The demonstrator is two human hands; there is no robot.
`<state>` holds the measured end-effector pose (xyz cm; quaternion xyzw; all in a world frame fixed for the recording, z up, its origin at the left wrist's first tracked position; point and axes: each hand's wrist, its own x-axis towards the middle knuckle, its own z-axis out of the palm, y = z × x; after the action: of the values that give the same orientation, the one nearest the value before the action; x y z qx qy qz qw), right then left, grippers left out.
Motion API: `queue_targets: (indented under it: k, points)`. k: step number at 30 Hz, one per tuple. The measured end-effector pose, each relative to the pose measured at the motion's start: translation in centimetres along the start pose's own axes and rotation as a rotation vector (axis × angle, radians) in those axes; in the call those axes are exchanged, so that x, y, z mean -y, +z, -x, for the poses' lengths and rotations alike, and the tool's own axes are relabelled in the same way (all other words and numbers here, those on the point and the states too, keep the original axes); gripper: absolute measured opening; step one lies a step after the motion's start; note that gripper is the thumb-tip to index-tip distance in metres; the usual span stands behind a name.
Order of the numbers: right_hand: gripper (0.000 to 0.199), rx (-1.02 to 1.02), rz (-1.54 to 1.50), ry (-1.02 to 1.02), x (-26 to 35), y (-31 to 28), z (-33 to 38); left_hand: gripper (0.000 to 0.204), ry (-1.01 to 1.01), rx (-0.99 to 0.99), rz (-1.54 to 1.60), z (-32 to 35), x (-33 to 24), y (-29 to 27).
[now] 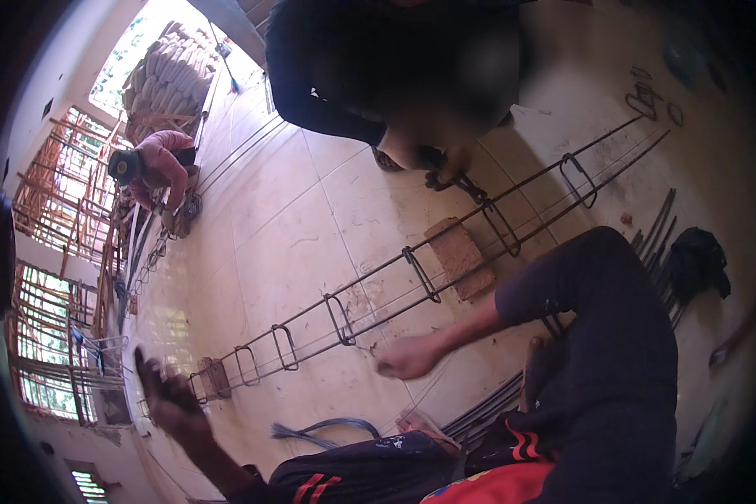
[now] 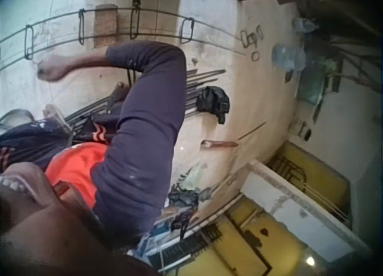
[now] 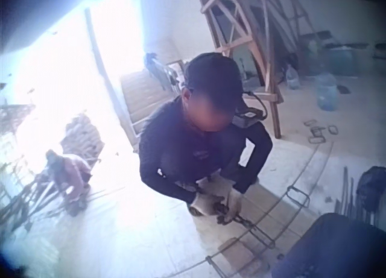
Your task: The person assembles a metal frame by hand, bending and twisting wire ties to secure crossbars to the main rails. They use pliers to tighten connections and adjust the frame on the floor.
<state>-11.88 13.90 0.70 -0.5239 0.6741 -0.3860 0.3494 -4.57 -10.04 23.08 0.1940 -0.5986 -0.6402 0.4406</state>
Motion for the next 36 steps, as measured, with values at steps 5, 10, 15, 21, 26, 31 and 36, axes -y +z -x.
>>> queue_targets:
  k: [5,10,15,21,26,31,36]
  points:
    - [0.044,-0.493,-0.174,-0.289,11.6,-11.9,-3.8,0.028,-0.240,0.557,-0.059,4.8,0.0,1.8]
    - [0.050,-0.794,-0.107,-0.659,16.7,-16.3,-3.0,0.025,-0.298,0.695,-0.045,5.8,0.1,5.6]
    - [0.054,-0.911,-0.185,-0.707,17.8,-17.2,-1.9,0.026,-0.245,0.771,-0.063,6.1,0.6,6.1]
    - [0.054,-0.869,-0.021,-0.642,17.7,-18.3,-0.6,0.026,-0.185,0.814,-0.168,6.2,0.9,6.3]
    - [0.051,-0.912,0.099,-0.689,17.8,-18.9,-0.2,0.026,-0.198,0.832,-0.150,6.4,0.8,6.6]
    - [0.046,-0.932,0.174,-0.715,17.6,-19.3,-0.2,0.027,-0.195,0.847,-0.171,6.2,0.9,6.5]
    - [0.032,-0.906,0.123,-0.690,17.0,-19.2,-0.5,0.027,-0.151,0.830,-0.200,6.2,1.2,6.2]
